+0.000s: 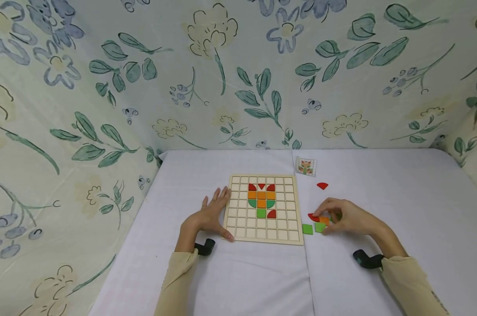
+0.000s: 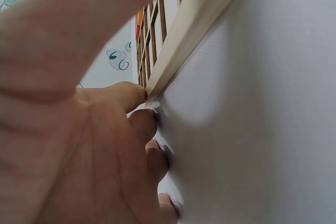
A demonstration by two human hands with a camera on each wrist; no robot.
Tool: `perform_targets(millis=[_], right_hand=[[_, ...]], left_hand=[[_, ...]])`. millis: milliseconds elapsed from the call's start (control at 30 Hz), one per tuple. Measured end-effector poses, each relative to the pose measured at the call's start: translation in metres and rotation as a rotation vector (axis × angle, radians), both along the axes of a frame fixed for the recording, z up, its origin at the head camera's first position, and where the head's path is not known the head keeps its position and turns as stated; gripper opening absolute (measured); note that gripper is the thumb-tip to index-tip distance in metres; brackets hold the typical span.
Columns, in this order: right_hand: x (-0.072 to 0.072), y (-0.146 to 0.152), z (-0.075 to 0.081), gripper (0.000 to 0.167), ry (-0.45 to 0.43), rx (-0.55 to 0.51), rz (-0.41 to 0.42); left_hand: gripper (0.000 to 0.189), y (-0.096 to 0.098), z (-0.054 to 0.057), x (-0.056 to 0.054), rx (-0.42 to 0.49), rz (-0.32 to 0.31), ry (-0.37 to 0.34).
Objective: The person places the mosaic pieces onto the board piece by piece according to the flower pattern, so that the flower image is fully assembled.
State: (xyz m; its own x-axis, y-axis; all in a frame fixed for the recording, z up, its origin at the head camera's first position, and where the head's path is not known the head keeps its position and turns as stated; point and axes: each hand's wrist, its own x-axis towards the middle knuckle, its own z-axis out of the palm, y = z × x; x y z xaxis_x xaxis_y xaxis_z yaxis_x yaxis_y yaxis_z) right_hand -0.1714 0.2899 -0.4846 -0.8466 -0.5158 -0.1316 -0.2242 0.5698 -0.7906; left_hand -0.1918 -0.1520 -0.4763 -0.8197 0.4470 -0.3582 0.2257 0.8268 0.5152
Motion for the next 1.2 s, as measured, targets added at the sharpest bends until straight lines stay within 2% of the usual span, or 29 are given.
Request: perform_targets(millis=[133, 433, 667, 867, 1200], right_hand=[[0.0002, 0.001, -0.0006, 0.042, -0.021, 0.001, 0.018], [-0.0008, -0.0007, -0.0047, 0.027, 0.058, -0.006, 0.019], [0.0004, -0.0039, -0.0068, 0.035, 0.067, 0.014, -0.007], [0.001, -0.0071, -0.0083, 0.028, 0.082, 0.022, -0.011], [-0.001, -0.0077, -0.0076, 0.031, 0.094, 0.062, -0.068]], left_hand=[[0.149, -0.0004, -0.0008, -0.0002, 0.0, 0.001, -0.003], [0.149, -0.0008, -0.0021, -0.0015, -0.002, 0.0, 0.0], [0.149, -0.0012, -0.0032, -0.0011, 0.0, -0.002, 0.002], [0.149, -0.0013, -0.0023, -0.0006, 0.006, -0.004, 0.0], [0.149, -0.0008, -0.0006, 0.0001, 0.006, -0.007, 0.003]])
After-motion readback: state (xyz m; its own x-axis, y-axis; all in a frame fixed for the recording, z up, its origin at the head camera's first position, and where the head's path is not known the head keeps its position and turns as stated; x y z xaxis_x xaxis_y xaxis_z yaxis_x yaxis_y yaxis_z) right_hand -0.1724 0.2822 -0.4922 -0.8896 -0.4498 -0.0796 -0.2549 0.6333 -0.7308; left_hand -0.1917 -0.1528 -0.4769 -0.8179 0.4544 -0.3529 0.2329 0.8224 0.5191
